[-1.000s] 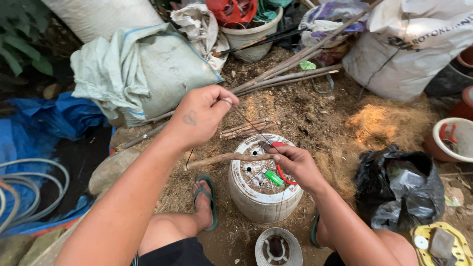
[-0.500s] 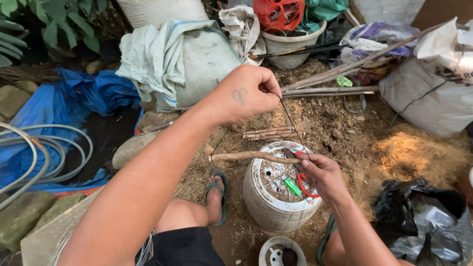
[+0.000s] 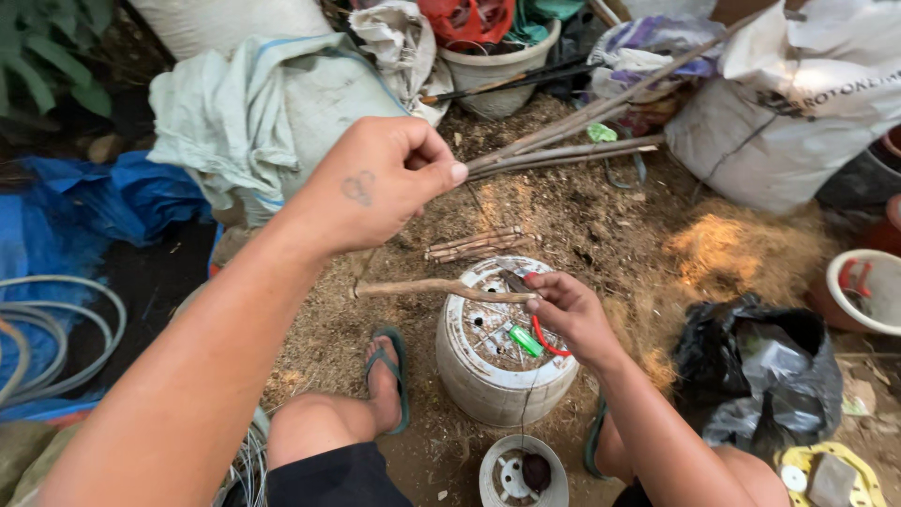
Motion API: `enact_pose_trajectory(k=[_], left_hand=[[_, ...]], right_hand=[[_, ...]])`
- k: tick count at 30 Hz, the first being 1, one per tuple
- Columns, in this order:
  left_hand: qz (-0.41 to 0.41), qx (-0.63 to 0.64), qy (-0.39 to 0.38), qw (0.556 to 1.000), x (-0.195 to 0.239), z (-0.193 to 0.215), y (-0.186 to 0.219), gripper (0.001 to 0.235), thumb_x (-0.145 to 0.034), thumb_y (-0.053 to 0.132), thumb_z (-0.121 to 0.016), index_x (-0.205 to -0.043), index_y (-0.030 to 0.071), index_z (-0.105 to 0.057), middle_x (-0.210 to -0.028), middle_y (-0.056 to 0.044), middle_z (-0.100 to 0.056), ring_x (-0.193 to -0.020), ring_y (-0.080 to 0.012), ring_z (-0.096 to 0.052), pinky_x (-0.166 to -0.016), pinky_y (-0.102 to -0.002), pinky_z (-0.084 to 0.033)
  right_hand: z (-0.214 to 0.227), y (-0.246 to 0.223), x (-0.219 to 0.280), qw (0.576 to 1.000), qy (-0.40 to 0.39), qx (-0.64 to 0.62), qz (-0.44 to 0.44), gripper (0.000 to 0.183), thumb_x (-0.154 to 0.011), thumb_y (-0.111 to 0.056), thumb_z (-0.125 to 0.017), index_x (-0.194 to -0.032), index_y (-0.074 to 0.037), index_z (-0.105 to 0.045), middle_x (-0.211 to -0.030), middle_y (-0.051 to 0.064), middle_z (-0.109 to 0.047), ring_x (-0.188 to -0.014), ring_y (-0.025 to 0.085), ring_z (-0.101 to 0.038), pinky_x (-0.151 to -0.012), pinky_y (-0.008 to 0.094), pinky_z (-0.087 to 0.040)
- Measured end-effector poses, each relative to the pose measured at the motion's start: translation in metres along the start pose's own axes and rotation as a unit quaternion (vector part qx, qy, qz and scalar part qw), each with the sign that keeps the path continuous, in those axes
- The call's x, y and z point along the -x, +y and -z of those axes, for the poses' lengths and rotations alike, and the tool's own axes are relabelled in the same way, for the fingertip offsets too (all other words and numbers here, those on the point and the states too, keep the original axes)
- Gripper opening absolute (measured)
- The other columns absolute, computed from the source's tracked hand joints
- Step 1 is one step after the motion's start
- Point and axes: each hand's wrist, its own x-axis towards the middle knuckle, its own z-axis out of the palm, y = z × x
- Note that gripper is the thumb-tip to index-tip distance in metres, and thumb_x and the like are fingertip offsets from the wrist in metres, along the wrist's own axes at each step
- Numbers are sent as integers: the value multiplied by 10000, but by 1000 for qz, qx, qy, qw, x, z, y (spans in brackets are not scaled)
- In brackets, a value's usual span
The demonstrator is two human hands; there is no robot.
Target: The person sits on the ground and assembles a small bamboo structure by tying thin sticks together with wire. They use pliers to cut and twist the wire, securing the sticks in a lattice-like arrangement.
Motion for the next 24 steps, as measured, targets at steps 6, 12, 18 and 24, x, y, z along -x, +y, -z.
enact_pose_trajectory(k=[6,12,18,24], left_hand=[[27,17,0,999,2,0,8,218,-921,250,-749,-865,42,-716,-641,22,-628,-567,-36,-543,-489,-254,-438],[23,32,6,999,1,0,8,219,-930,253,-737,-882,42,-704,-686,21,-666,-589,-42,-603,-518,-243,-487],[24,26,2,999,1,-2,6,211,-932,247,-725,-890,41,-708,-680,0,-688,-605,-50,-624,-535,-244,-488],[8,37,2,999,2,0,6,194,-940,226,-723,-892,38,-706,-689,-2,-685,-612,-46,-624,-542,-240,-489]], right_hand=[[-1,2,0,999,-9,50,6,187,-924,-10,-713,-1108,18,-687,-940,66,-734,-829,96,-648,-708,234,-520],[3,6,0,998,1,52,-19,221,-911,-21,-716,-1124,32,-696,-946,98,-746,-824,124,-663,-694,272,-529],[4,8,0,999,-8,42,-6,237,-912,-31,-726,-1137,40,-700,-977,113,-757,-885,142,-689,-780,277,-563],[6,11,1,1000,-2,18,-16,258,-936,-81,-712,-1181,2,-713,-900,89,-771,-611,47,-515,-513,200,-385]])
